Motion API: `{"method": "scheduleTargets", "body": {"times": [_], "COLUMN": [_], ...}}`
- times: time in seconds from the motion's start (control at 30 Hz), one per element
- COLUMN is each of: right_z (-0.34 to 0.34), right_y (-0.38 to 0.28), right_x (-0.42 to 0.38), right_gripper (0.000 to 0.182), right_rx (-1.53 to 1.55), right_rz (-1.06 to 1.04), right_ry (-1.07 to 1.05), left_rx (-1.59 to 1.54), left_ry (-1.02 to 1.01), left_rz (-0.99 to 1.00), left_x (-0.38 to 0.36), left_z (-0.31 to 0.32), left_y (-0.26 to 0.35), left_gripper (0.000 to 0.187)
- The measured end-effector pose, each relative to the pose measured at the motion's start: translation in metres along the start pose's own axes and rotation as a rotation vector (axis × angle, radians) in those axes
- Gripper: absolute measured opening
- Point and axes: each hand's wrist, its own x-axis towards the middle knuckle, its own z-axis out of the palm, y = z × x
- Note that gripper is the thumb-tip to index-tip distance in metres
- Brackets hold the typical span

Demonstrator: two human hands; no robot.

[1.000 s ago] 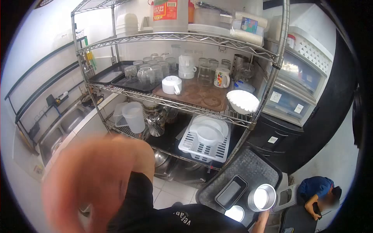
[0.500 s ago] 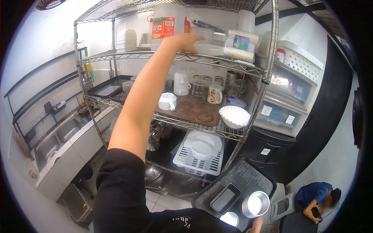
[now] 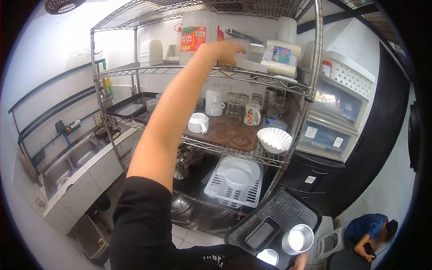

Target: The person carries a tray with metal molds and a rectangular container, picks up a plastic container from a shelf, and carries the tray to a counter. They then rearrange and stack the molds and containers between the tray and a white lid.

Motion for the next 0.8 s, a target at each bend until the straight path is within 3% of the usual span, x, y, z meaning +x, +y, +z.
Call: {"method": "scheduleTargets", "body": {"times": [0.23, 0.37, 0.43, 0.47, 0.6, 0.67, 0.8], "right_z": [-0.001, 0.000, 0.000, 0.000, 0.000, -0.001, -0.004], "right_y": [0.007, 0.014, 0.017, 0.019, 0.022, 0.025, 0.030], "right_x": [0.008, 0.011, 0.013, 0.014, 0.017, 0.018, 0.024], "right_gripper": [0.052, 0.053, 0.054, 0.054, 0.055, 0.056, 0.057], "right_rx": [-0.040, -0.046, -0.049, -0.056, -0.072, -0.083, -0.117], "right_rz": [-0.022, -0.021, -0.025, -0.025, -0.037, -0.048, -0.084], "right_ry": [0.006, 0.012, 0.023, 0.023, 0.027, 0.025, 0.028], "left_rx": [0.004, 0.047, 0.090, 0.121, 0.150, 0.138, 0.120], "left_ry": [-0.118, -0.050, 0.052, 0.177, 0.257, 0.471, 0.484], "left_rz": [-0.010, 0.003, 0.008, 0.104, 0.089, 0.069, 0.081], "left_x": [0.000, 0.012, 0.013, 0.020, 0.016, 0.023, 0.051], "left_z": [0.001, -0.005, -0.017, -0.013, -0.028, -0.019, 0.021], "left_y": [0.016, 0.006, 0.004, -0.008, 0.019, 0.032, 0.050], "left_gripper": [0.055, 0.052, 0.053, 0.052, 0.045, 0.038, 0.033]}}
